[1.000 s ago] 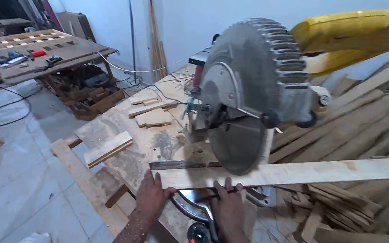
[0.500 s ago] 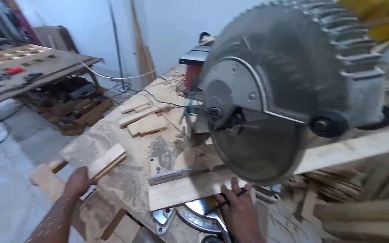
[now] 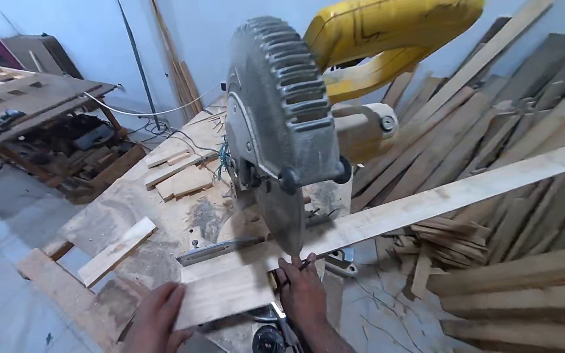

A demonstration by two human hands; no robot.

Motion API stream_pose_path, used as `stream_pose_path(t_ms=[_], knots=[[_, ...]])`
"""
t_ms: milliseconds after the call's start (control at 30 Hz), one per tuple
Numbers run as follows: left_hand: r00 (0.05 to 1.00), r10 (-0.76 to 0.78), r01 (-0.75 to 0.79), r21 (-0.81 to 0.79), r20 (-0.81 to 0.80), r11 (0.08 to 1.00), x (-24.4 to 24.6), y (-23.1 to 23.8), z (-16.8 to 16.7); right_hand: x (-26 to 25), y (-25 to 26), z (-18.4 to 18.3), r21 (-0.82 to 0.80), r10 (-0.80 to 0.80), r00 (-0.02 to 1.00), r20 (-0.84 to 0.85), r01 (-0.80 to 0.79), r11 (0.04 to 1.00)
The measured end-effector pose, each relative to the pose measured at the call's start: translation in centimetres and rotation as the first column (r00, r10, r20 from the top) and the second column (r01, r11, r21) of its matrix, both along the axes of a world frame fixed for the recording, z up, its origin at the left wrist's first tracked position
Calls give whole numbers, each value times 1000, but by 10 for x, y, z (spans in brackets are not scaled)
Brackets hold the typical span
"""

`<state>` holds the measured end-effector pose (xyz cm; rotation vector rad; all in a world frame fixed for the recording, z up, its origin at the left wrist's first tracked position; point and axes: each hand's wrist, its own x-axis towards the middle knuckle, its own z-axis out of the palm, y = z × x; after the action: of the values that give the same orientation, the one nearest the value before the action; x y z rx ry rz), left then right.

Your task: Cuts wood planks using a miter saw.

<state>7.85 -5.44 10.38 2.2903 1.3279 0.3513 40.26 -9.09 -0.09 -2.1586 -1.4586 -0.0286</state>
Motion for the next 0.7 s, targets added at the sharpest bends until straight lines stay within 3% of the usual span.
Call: stream_pose_path(t_ms=[100,167,267,367,433,567,700], knots=[[997,66,-63,67,-29,996,42,27,-45,12,-7,17,-84,-37,972,-230,18,996],[992,123,-125,61,41,990,50,35,-58,19,-8,26,-122,-11,954,-299,-27,992],[903,391,-416,133,175,900,56,21,-69,8,-2,37,-323,47,986,-157,-96,942],[682,703,-693,-128,200,709,70,8,-66,-5,7,39,-404,67,998,21,-52,913],[573,775,-722,-284,266,631,73,2,-76,-8,9,39,-412,81,992,99,-33,911],[471,757,-650,-401,453,645,70,3,-88,-7,12,36,-379,106,976,188,-28,925],[420,793,-682,-424,441,596,77,6,-87,9,15,6,-127,152,970,189,-129,983]])
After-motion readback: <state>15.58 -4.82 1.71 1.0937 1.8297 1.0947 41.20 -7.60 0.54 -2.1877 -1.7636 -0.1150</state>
